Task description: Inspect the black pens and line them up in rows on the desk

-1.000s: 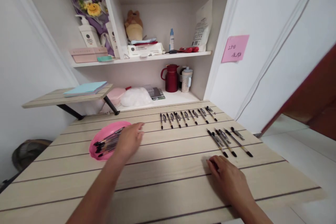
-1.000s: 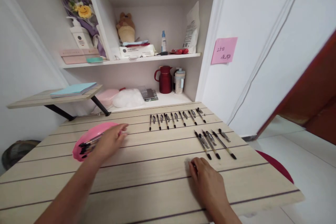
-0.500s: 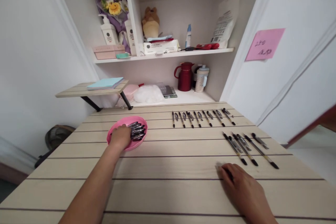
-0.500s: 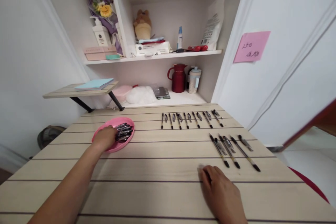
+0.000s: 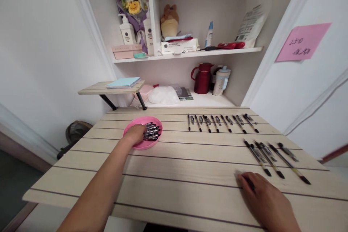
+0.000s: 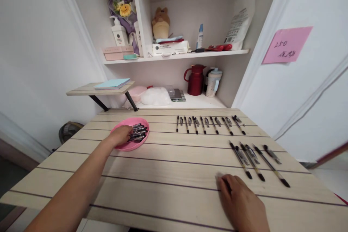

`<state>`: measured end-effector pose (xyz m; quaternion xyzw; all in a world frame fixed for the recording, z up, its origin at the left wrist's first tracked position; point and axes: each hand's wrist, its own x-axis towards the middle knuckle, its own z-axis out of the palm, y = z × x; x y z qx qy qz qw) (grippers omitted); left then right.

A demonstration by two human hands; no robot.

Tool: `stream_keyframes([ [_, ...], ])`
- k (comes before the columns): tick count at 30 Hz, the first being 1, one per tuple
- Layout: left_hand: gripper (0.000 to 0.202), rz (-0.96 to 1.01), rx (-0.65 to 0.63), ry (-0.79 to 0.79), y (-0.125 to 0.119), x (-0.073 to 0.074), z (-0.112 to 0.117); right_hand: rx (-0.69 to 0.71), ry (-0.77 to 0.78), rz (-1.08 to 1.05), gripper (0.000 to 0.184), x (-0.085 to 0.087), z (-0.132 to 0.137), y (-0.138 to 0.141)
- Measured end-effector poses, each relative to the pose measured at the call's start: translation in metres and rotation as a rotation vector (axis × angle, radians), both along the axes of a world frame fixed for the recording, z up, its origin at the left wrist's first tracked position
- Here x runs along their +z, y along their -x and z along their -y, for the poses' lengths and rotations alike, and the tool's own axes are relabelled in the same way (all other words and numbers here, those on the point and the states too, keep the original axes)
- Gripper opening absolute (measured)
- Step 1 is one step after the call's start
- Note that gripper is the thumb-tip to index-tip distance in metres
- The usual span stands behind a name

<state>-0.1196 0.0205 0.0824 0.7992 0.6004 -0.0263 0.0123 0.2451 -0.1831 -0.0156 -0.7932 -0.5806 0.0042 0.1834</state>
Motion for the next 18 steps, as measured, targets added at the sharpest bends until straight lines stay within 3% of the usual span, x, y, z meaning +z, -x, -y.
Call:
stream_keyframes([
  [4, 0.008, 0.043, -0.007, -0.036, 0.001, 0.003, 0.001, -0.012, 0.014, 0.001, 0.032, 0.001, 0.0, 0.001],
  [7, 0.009, 0.098, -0.005, -0.089, 0.003, 0.015, 0.004, 0.001, -0.007, -0.016, 0.032, 0.001, 0.001, 0.001],
  [9, 0.008, 0.241, 0.008, -0.128, -0.002, 0.024, 0.008, 0.01, -0.043, -0.032, 0.032, 0.003, 0.001, 0.003],
  [11, 0.009, 0.507, 0.009, -0.094, -0.018, 0.028, 0.019, 0.026, -0.093, -0.089, 0.032, 0.007, -0.002, 0.006],
  [12, 0.011, 0.635, -0.005, -0.034, -0.031, 0.027, 0.027, 0.045, -0.116, -0.152, 0.032, 0.01, -0.006, 0.009],
  [13, 0.014, 0.884, -0.015, 0.119, -0.047, 0.024, 0.037, 0.069, -0.136, -0.248, 0.034, 0.014, -0.011, 0.013],
  [15, 0.02, 1.302, -0.051, 0.534, -0.085, 0.011, 0.06, 0.124, -0.158, -0.54, 0.038, 0.024, -0.024, 0.024],
  [16, 0.023, 1.404, -0.05, 0.731, -0.105, 0.003, 0.072, 0.137, -0.168, -0.726, 0.041, 0.028, -0.032, 0.03],
  [18, 0.026, 1.521, -0.021, 0.97, -0.141, -0.015, 0.093, 0.132, -0.205, -1.105, 0.049, 0.035, -0.049, 0.042],
])
